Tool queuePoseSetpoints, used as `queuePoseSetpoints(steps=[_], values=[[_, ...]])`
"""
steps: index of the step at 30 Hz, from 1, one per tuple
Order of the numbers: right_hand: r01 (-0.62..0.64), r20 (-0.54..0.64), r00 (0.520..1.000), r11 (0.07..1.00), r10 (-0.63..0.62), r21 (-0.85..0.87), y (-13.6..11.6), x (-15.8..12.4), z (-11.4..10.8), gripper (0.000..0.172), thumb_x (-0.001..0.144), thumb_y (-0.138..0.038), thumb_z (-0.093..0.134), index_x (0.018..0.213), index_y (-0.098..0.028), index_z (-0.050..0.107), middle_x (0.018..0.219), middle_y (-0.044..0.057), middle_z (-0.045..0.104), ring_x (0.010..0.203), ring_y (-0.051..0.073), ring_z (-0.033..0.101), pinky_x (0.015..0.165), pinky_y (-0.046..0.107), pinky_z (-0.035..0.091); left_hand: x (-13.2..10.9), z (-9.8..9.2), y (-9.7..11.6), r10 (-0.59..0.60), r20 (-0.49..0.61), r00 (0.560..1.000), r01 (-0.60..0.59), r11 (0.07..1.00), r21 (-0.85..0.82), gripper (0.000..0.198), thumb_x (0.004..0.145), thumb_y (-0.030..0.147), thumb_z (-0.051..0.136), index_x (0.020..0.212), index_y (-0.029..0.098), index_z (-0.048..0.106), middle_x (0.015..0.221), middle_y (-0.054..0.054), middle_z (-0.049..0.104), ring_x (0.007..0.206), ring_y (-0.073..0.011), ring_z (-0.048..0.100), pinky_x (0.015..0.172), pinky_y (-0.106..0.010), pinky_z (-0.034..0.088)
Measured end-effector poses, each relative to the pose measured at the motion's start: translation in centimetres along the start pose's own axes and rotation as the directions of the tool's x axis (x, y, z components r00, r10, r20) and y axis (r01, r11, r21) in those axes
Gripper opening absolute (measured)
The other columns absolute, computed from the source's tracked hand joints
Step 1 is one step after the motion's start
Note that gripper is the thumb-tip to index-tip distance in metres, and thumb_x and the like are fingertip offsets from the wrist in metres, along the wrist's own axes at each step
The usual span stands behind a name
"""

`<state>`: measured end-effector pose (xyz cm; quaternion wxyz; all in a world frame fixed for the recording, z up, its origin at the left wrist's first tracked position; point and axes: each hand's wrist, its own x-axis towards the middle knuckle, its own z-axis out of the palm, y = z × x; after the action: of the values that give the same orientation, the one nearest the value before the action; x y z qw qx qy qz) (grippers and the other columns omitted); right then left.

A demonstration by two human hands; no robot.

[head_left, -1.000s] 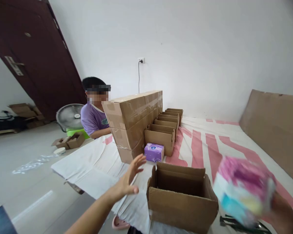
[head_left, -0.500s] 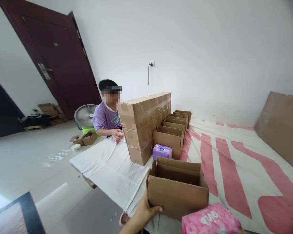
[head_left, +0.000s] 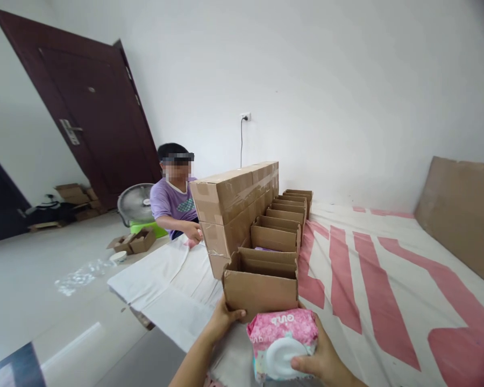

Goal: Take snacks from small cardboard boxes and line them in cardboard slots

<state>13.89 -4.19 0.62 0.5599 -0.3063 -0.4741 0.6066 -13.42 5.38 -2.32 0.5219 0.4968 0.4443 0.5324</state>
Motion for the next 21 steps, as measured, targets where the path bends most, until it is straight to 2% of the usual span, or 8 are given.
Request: queuePoseSetpoints(steps=[5, 9, 12, 14, 15, 17, 19, 21], values=[[0.02, -0.044, 0.999, 0.997, -0.023, -0.069, 4.1, 0.4, -0.8, 0.099, 0.046, -0.054, 0.092, 0.128, -0.031, 0.042, 0.121, 0.01, 0.067, 0.109, 0.033, 0.066, 0.096, 0.046, 0.05, 1.4, 0.3, -1.8, 0.095, -0.177, 0.98, -0.076, 0.991, 0.113, 0.085, 0.048, 0.041, 0.09, 0.123, 0.02, 0.056, 0.119, -0.013, 0.069, 0.121, -0.0383, 0.059, 0.106, -0.051, 0.047], [0.032, -0.095, 0.995, 0.997, -0.039, -0.076, 7.7, 1.2, -0.9, 0.102, 0.045, -0.066, 0.088, 0.126, -0.03, 0.037, 0.117, 0.01, 0.067, 0.105, 0.034, 0.067, 0.092, 0.046, 0.051, 0.9, 0.9, -2.2, 0.103, -0.23, 0.968, -0.072, 0.988, 0.14, 0.078, 0.059, 0.05, 0.083, 0.124, 0.019, 0.053, 0.125, -0.015, 0.065, 0.128, -0.0382, 0.054, 0.113, -0.053, 0.039], [0.066, -0.177, 0.978, 0.964, -0.114, -0.259, 8.7, 1.8, -1.0, 0.102, 0.043, -0.069, 0.087, 0.125, -0.029, 0.042, 0.119, 0.01, 0.063, 0.113, 0.036, 0.062, 0.096, 0.046, 0.049, 0.1, 1.2, -1.8, 0.128, -0.238, 0.963, -0.105, 0.989, 0.108, 0.065, 0.078, 0.061, 0.065, 0.129, 0.023, 0.053, 0.141, -0.012, 0.057, 0.143, -0.0327, 0.039, 0.121, -0.048, 0.028], [0.063, -0.207, 0.963, 0.89, -0.174, -0.452, 8.7, 2.1, -1.2, 0.097, 0.043, -0.064, 0.089, 0.122, -0.027, 0.049, 0.117, 0.011, 0.061, 0.117, 0.039, 0.057, 0.102, 0.049, 0.044, -0.3, 1.4, -1.6, 0.145, -0.24, 0.96, -0.132, 0.989, 0.069, 0.062, 0.086, 0.064, 0.053, 0.137, 0.028, 0.049, 0.151, -0.007, 0.049, 0.15, -0.028, 0.026, 0.124, -0.044, 0.022], [0.052, -0.214, 0.959, 0.853, -0.189, -0.52, 8.7, 2.2, -1.4, 0.095, 0.042, -0.062, 0.09, 0.121, -0.026, 0.051, 0.117, 0.012, 0.06, 0.118, 0.04, 0.056, 0.104, 0.05, 0.042, -0.5, 1.5, -1.6, 0.151, -0.24, 0.959, -0.142, 0.988, 0.053, 0.066, 0.087, 0.066, 0.05, 0.143, 0.031, 0.043, 0.154, -0.005, 0.045, 0.152, -0.0274, 0.023, 0.124, -0.043, 0.022], [0.022, -0.221, 0.959, 0.82, -0.179, -0.571, 8.9, 2.5, -1.7, 0.097, 0.04, -0.061, 0.09, 0.122, -0.025, 0.052, 0.117, 0.013, 0.058, 0.119, 0.042, 0.053, 0.106, 0.052, 0.039, -0.7, 1.8, -1.9, 0.162, -0.217, 0.963, -0.158, 0.987, 0.036, 0.088, 0.08, 0.072, 0.056, 0.153, 0.034, 0.024, 0.16, -0.006, 0.035, 0.152, -0.0303, 0.023, 0.122, -0.043, 0.027], [0.001, -0.229, 0.961, 0.835, -0.153, -0.55, 9.5, 3.0, -1.7, 0.101, 0.038, -0.061, 0.09, 0.124, -0.025, 0.051, 0.121, 0.015, 0.057, 0.121, 0.044, 0.052, 0.107, 0.054, 0.038, -0.8, 2.1, -2.5, 0.202, -0.186, 0.962, -0.196, 0.979, 0.049, 0.117, 0.066, 0.078, 0.066, 0.156, 0.032, 0.008, 0.164, -0.01, 0.027, 0.15, -0.035, 0.026, 0.12, -0.045, 0.031], [0.023, -0.23, 0.96, 0.861, -0.161, -0.507, 10.2, 3.6, -1.5, 0.102, 0.039, -0.061, 0.089, 0.126, -0.026, 0.051, 0.124, 0.015, 0.057, 0.123, 0.045, 0.05, 0.107, 0.055, 0.037, -0.7, 2.3, -2.9, 0.252, -0.174, 0.952, -0.239, 0.967, 0.091, 0.132, 0.056, 0.08, 0.07, 0.157, 0.029, 0.003, 0.164, -0.012, 0.024, 0.149, -0.0377, 0.028, 0.12, -0.045, 0.03]])
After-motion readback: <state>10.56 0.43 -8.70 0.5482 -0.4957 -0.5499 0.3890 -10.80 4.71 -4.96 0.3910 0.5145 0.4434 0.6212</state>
